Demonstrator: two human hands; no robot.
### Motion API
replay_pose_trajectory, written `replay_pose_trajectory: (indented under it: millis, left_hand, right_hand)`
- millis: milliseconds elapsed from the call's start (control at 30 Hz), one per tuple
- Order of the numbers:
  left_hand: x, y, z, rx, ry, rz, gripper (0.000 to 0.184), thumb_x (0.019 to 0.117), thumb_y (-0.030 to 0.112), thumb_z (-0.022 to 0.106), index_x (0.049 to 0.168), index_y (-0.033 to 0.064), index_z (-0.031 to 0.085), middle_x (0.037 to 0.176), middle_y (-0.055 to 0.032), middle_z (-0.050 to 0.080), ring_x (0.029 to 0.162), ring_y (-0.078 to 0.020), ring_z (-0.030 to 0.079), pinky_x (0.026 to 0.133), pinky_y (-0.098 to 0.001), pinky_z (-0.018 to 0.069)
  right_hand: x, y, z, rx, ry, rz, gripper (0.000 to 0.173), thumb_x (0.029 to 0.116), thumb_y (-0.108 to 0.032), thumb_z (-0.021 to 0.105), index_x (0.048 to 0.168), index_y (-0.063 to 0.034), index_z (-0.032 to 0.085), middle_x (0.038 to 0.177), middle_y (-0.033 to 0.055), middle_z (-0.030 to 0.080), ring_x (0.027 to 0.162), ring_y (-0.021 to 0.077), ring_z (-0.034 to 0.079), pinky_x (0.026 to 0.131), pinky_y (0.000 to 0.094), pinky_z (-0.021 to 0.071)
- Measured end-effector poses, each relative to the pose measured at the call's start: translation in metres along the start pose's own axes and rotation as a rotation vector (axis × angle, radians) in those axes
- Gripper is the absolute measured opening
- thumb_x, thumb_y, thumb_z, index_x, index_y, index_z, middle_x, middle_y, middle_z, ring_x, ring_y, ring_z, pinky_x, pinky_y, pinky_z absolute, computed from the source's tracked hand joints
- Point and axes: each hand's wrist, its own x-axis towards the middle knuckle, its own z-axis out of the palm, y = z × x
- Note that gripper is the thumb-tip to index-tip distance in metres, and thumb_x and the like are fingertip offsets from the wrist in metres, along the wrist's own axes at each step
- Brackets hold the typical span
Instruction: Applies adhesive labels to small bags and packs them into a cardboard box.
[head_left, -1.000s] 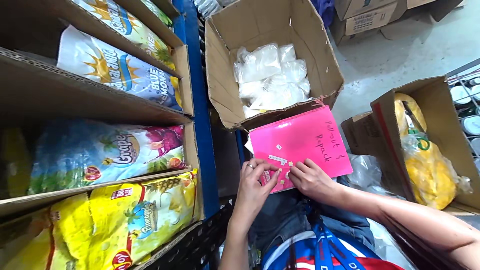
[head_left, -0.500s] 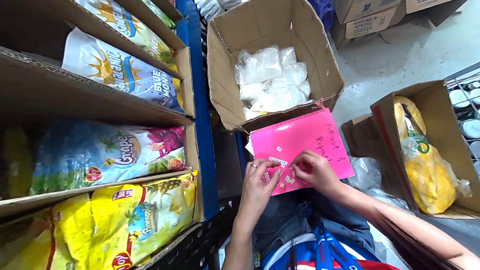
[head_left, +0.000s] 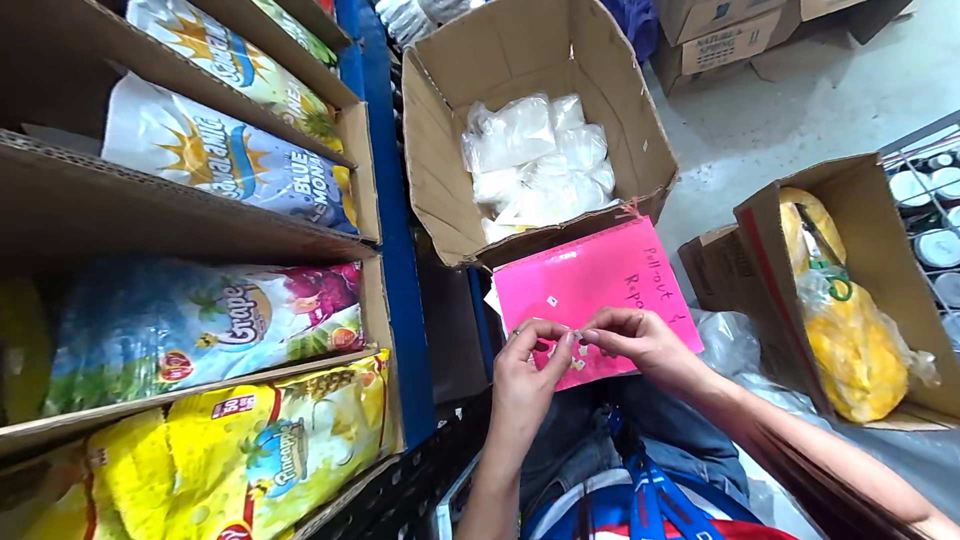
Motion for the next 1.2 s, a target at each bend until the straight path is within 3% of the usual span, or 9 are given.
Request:
replay_pose_trajectory:
  millis: [167,467,767,1200]
  left_hand:
    - [-0.001,0.007,0.005,-0.032,0.039,0.013,0.012,0.0913,0.014,0.068,0.093,0.0033,0.072,0.092,0.0017,0.069,0.086,0.0011,0.064,0.077,-0.0143,0.0533]
    - [-0.004,0.014,0.010,0.038,0.095,0.122,0.008,0.0893,0.014,0.070,0.090,0.0061,0.073,0.093,0.0025,0.070,0.093,-0.0015,0.064,0.082,-0.0153,0.0521]
    - [-0.003,0.016,0.005,-0.056,0.034,0.085,0.008,0.0906,0.013,0.070,0.091,0.0057,0.074,0.093,0.0028,0.071,0.090,-0.0008,0.065,0.080,-0.0153,0.0534]
    - [-0.003,0.023,0.003,0.056,0.043,0.146,0.010,0.0898,0.015,0.070,0.089,0.0065,0.075,0.090,0.0028,0.071,0.091,-0.0014,0.064,0.081,-0.0150,0.0527]
  right_hand:
    - [-0.003,0.004,0.001,0.063,0.007,-0.067,0.011,0.0969,-0.005,0.063,0.096,-0.0073,0.073,0.091,-0.0079,0.070,0.078,-0.0030,0.062,0.072,0.0155,0.0525]
    - [-0.006,0.001,0.005,0.134,0.027,-0.074,0.009,0.0954,-0.004,0.065,0.093,-0.0084,0.072,0.088,-0.0073,0.070,0.077,-0.0022,0.063,0.071,0.0155,0.0530]
    - [-0.008,-0.002,-0.001,0.225,-0.067,-0.033,0.010,0.0975,-0.007,0.063,0.097,-0.0094,0.073,0.092,-0.0062,0.073,0.077,-0.0020,0.064,0.071,0.0156,0.0527]
    - [-0.013,-0.013,0.000,0.015,-0.011,-0.112,0.009,0.0948,-0.002,0.064,0.097,-0.0056,0.072,0.092,-0.0069,0.071,0.079,-0.0034,0.063,0.073,0.0145,0.0533]
